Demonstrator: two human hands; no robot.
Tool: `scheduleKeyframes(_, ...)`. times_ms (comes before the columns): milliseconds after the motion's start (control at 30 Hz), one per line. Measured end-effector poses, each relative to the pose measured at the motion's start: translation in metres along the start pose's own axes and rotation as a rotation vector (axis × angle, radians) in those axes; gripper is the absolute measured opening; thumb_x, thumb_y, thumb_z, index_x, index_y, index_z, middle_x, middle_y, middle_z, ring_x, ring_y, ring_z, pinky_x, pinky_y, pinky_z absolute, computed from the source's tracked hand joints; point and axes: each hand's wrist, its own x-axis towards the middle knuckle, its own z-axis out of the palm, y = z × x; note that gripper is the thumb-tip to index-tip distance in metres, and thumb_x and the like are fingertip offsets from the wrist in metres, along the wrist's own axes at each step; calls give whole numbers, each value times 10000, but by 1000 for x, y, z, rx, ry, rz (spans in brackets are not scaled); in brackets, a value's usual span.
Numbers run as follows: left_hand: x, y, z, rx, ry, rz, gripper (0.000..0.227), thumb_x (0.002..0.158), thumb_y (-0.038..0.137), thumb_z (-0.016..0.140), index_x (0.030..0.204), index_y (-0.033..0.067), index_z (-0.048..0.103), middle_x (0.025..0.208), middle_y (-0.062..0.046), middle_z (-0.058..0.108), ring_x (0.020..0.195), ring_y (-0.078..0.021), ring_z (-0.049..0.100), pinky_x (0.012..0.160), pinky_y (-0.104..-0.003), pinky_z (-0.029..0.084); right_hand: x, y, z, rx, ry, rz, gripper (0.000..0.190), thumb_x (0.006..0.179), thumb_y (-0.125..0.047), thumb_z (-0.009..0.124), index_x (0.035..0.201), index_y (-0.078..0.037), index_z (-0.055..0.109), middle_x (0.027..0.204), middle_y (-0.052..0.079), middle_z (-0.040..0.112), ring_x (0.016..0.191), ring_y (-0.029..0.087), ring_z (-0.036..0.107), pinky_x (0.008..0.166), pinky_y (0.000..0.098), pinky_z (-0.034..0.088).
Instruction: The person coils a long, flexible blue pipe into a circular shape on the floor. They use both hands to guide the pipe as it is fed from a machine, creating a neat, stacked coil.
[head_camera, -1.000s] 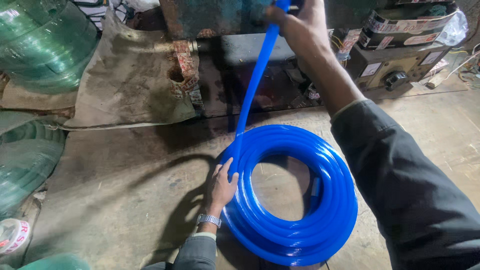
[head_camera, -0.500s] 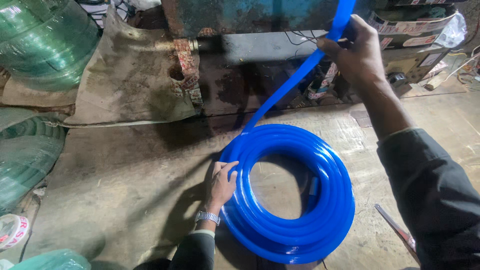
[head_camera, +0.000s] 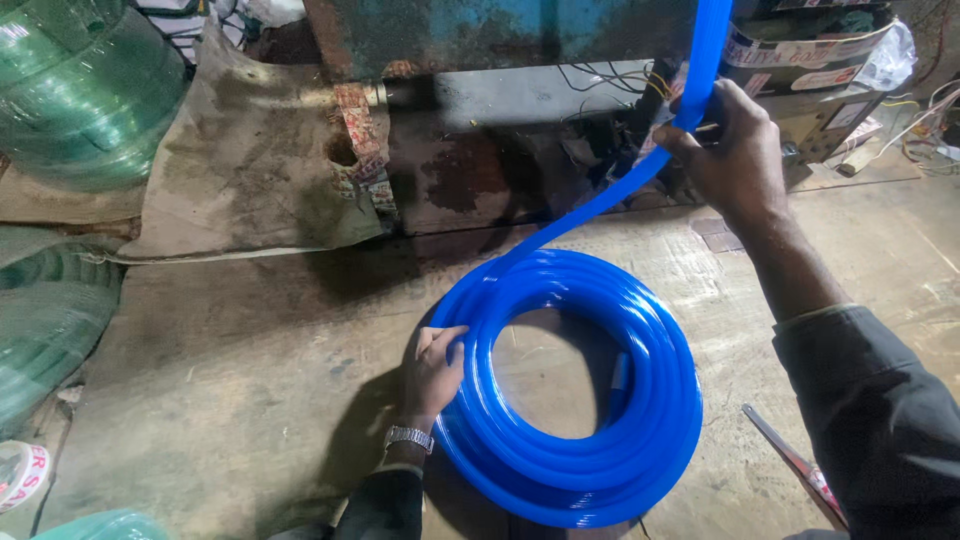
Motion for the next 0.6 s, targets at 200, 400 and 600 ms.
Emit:
scheduleKeyframes(200, -2, -8, 0, -121, -63, 47, 827, 887, 751, 208, 1304, 237, 704, 1161, -71, 592, 1041, -205, 612, 846, -434, 541, -12, 18, -3, -76, -34, 13, 298, 1000, -187, 827, 1128, -31, 607, 1090, 139, 721, 904, 269, 697, 732, 422, 572)
scheduleKeyframes(400, 1, -1, 1, -49, -36, -1, 359, 920, 262, 587, 1240, 267, 749, 1124, -40, 624, 1114, -220, 618, 1037, -406, 466, -22, 45, -2, -110, 23, -49, 289, 941, -174, 833, 1100, -62, 619, 997, 93, 741, 830, 262, 717, 731, 403, 546)
scheduleKeyframes(600, 0, 3, -2, -34, -70, -11, 374, 959, 291, 534, 1273, 259, 735, 1151, -44, 606, 1116, -219, 621, 998, -417, 496, -29, 67, 6, -136, 15, -46, 305, 948, -163, 826, 1031, -70, 548, 921, 73, 685, 749, 216, 637, 647, 376, 491)
